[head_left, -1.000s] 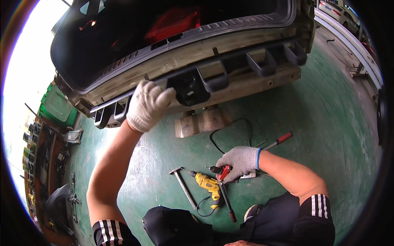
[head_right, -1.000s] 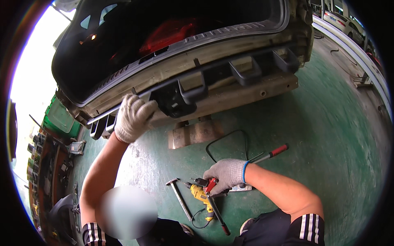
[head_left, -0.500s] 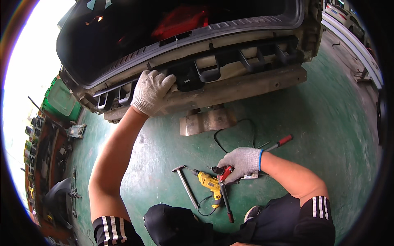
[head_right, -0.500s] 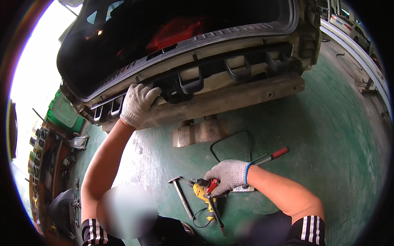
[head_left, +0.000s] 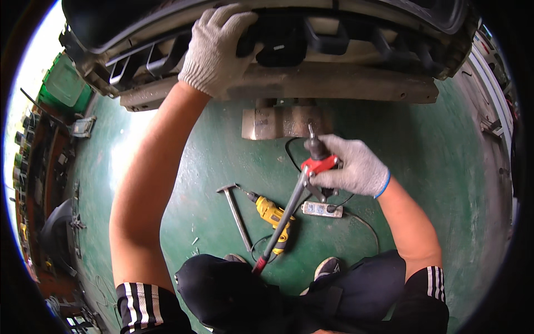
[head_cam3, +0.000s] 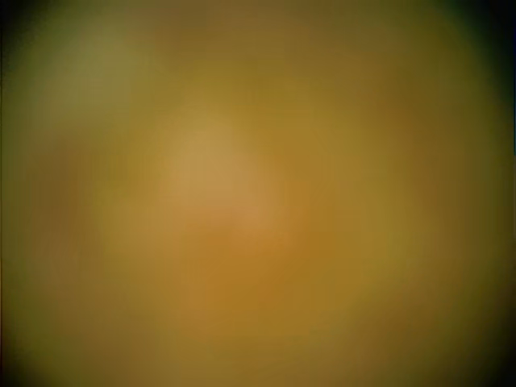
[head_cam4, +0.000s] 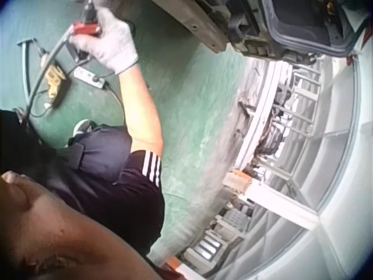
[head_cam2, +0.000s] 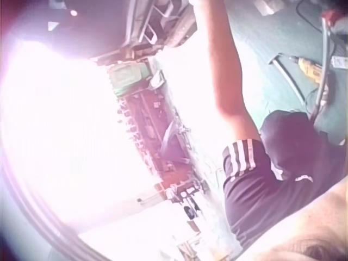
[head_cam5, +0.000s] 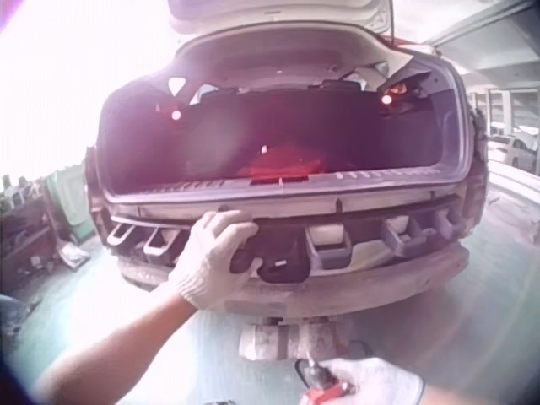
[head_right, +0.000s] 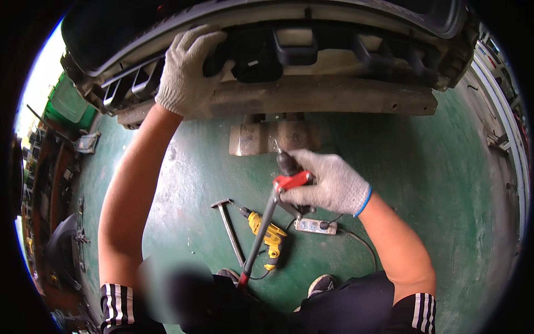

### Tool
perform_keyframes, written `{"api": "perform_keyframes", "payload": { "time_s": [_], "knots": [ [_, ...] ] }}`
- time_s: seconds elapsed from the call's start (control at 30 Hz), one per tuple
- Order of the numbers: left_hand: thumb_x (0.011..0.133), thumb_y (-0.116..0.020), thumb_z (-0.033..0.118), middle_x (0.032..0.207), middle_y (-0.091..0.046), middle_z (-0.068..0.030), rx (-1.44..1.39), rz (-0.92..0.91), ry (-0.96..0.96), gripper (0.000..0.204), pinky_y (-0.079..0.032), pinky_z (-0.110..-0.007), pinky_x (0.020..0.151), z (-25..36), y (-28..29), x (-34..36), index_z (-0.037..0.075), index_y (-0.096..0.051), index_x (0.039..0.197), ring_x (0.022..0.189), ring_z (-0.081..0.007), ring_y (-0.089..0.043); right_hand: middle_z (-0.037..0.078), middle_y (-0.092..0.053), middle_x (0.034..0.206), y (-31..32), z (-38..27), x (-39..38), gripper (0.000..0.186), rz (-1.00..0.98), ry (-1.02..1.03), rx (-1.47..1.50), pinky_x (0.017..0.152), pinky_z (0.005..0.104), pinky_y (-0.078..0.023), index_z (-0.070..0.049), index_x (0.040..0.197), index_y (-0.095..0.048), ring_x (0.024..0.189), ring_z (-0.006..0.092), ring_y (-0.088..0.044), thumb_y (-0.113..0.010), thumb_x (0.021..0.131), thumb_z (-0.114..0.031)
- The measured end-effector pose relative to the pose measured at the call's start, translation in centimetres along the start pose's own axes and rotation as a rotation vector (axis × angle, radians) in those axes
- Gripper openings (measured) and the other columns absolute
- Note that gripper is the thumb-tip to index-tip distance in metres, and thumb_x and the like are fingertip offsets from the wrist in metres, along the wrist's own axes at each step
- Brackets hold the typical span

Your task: The person installs a black plastic bumper onto the rear of a vehicle using a rivet gun and a power drill. They position the bumper, insert rivets, and secure it in place.

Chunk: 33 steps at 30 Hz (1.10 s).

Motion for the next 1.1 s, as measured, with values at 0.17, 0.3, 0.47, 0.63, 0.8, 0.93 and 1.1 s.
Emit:
{"api": "perform_keyframes", "payload": {
  "time_s": [0.17, 0.3, 0.47, 0.63, 0.8, 0.93, 1.1],
  "knots": [
    [0.084, -0.09, 0.022, 0.133, -0.071, -0.0163, 0.009, 0.024, -0.058, 0.051, -0.057, -0.05, 0.107, -0.3, 0.3, 0.3, 0.01, -0.073, 0.131, 0.124, -0.0388, -0.068, 0.009, -0.077, 0.095, 1.2, -5.4, 4.5, 0.051, 0.11, -0.005, 0.009, 0.061, 0.0277, -0.06, -0.003, 0.126, -0.07, 0.075, 0.0113, -0.074, -0.089, 0.093, -0.038],
    [0.076, -0.091, 0.016, 0.13, -0.067, -0.0185, -0.049, 0.03, -0.041, 0.054, -0.051, -0.054, 0.106, 0.5, 0.6, 0.6, 0.004, -0.069, 0.124, 0.121, -0.042, -0.063, 0.007, -0.072, 0.092, 2.9, -4.0, 8.7, 0.051, 0.209, 0.157, -0.087, 0.077, 0.0317, -0.059, -0.002, 0.114, -0.072, 0.083, 0.0141, -0.069, -0.085, 0.095, -0.048],
    [0.071, -0.09, 0.009, 0.125, -0.068, -0.0187, -0.122, 0.07, -0.128, 0.055, -0.053, -0.054, 0.101, -0.1, 0.2, 0.9, 0.003, -0.068, 0.122, 0.114, -0.0437, -0.065, 0.01, -0.071, 0.094, 1.9, -2.8, 11.0, 0.056, 0.275, 0.155, 0.053, 0.085, 0.0338, -0.056, -0.001, 0.11, -0.073, 0.09, 0.0171, -0.066, -0.084, 0.093, -0.053],
    [0.091, -0.089, 0.027, 0.134, -0.074, -0.0151, 0.065, -0.017, -0.113, 0.049, -0.061, -0.048, 0.105, -1.3, -1.0, 0.2, 0.01, -0.074, 0.136, 0.124, -0.0374, -0.072, 0.008, -0.073, 0.096, 1.3, -2.4, 12.7, 0.053, 0.321, 0.237, 0.285, 0.086, 0.0338, -0.057, -0.001, 0.112, -0.077, 0.092, 0.0165, -0.069, -0.084, 0.093, -0.05],
    [0.089, -0.09, 0.027, 0.134, -0.073, -0.0174, 0.023, -0.042, -0.127, 0.053, -0.06, -0.05, 0.103, -0.3, 0.0, 1.1, 0.008, -0.073, 0.136, 0.122, -0.04, -0.071, 0.006, -0.076, 0.106, 1.6, -1.7, 12.1, 0.054, 0.198, 0.283, 0.389, 0.089, 0.0334, -0.059, -0.002, 0.127, -0.073, 0.1, 0.014, -0.07, -0.083, 0.097, -0.046],
    [0.091, -0.088, 0.027, 0.136, -0.071, -0.0184, 0.046, -0.105, -0.091, 0.054, -0.058, -0.05, 0.106, 0.0, 0.5, 1.3, 0.005, -0.071, 0.138, 0.124, -0.0391, -0.069, 0.005, -0.075, 0.109, 1.1, 0.6, 11.4, 0.062, 0.073, 0.219, 0.696, 0.09, 0.0338, -0.06, -0.005, 0.131, -0.072, 0.102, 0.0139, -0.07, -0.09, 0.091, -0.048],
    [0.097, -0.084, 0.028, 0.146, -0.066, -0.0176, 0.132, -0.198, -0.121, 0.056, -0.061, -0.047, 0.106, 0.1, 0.9, 1.8, 0.005, -0.066, 0.145, 0.131, -0.036, -0.068, 0.007, -0.077, 0.108, 4.2, 5.1, 7.9, 0.058, 0.168, 0.358, 0.663, 0.091, 0.0341, -0.062, -0.006, 0.126, -0.077, 0.099, 0.0166, -0.074, -0.092, 0.083, -0.042]
  ]
}}
Point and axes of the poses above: each hand's wrist, its own x-axis towards the middle knuckle, its own y-axis out of the back of the hand, z = x × y, the point moved 1 cm from there along x, towards the middle knuckle
